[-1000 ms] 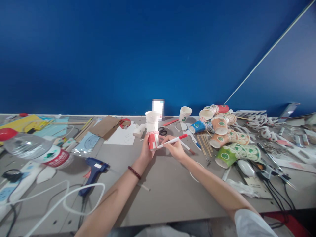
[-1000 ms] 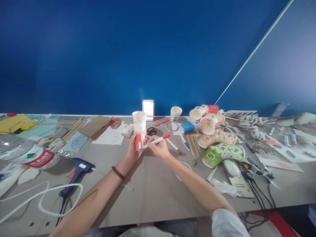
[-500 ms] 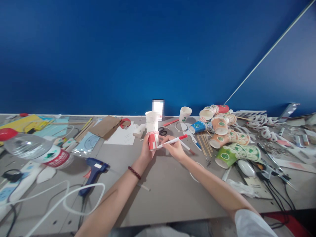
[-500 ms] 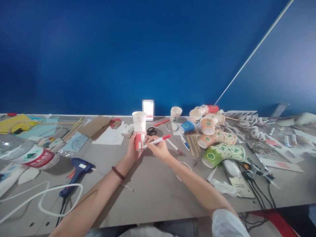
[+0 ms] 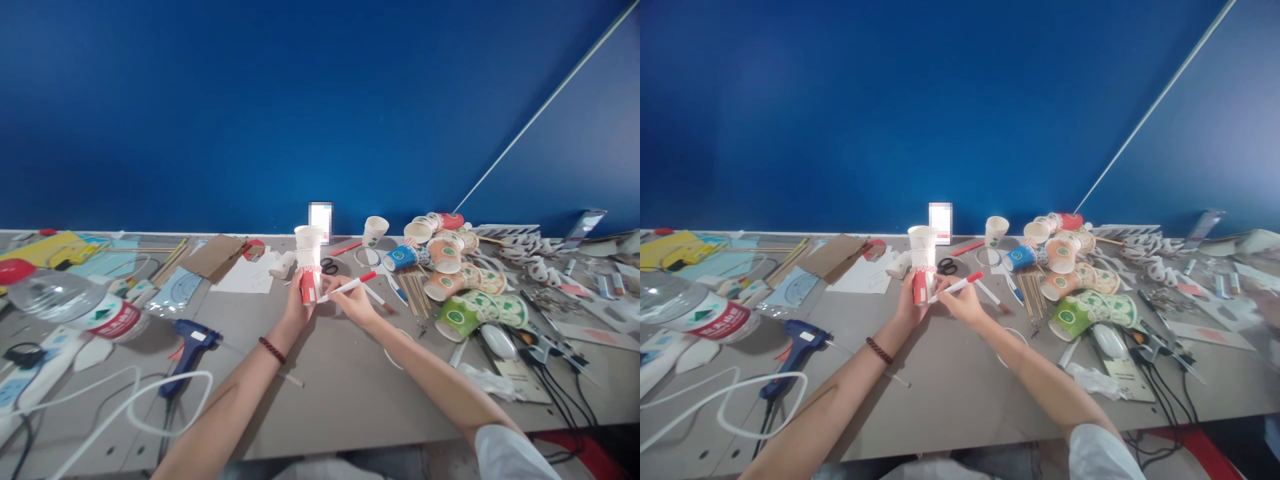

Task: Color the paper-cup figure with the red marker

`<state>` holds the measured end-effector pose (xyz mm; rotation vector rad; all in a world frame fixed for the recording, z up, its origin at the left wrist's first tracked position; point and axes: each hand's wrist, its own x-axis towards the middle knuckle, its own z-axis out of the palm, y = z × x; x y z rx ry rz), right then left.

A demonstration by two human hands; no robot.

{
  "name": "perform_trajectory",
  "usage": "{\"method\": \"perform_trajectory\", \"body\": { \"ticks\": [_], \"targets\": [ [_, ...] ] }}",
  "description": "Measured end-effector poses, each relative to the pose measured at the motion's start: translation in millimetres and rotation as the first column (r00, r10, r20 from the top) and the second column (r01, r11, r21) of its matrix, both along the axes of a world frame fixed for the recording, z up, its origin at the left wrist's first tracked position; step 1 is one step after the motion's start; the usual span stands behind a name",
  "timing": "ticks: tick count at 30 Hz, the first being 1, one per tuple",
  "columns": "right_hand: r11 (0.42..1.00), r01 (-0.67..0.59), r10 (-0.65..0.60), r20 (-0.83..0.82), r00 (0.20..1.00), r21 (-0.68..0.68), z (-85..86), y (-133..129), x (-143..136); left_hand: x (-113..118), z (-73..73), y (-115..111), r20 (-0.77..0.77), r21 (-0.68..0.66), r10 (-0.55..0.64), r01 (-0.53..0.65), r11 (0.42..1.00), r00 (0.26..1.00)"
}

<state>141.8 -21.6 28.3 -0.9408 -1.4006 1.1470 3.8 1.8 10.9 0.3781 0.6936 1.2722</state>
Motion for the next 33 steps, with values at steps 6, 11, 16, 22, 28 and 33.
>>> {"method": "perform_trajectory", "body": {
  "ticks": [6,11,16,22,28,33],
  "targets": [
    [0.998,0.059,-0.059,-0.026,0.998,-0.012,2.6,0.1,-1.5,-0.5,-2.2,0.8,0.015,0.019,-0.006,0.006,1.000,1.000],
    [0.995,0.096,-0.096,-0.018,0.995,-0.016,3.1,0.4,-3.5,0.2,-6.2,2.7,0.022,0.015,0.003,-0.004,1.000,1.000],
    [1.000,0.022,-0.022,-0.011,1.000,-0.003,-2.4,1.5,0.4,-0.2,-3.4,1.4,-0.005,0.013,-0.023,0.023,1.000,1.000],
    [0.999,0.037,-0.038,-0.009,0.999,-0.006,-0.5,1.0,-0.2,-0.7,-3.6,1.5,-0.001,0.015,-0.014,0.014,1.000,1.000],
    [0.994,0.108,-0.108,0.026,0.994,0.002,2.5,1.3,-3.8,0.6,-6.9,3.2,0.024,0.033,0.003,-0.003,0.999,1.000],
    [0.997,0.079,-0.079,0.031,0.996,0.011,-2.0,2.3,-0.8,-0.3,-5.1,1.7,0.011,0.028,-0.007,0.007,1.000,1.000]
  ]
}}
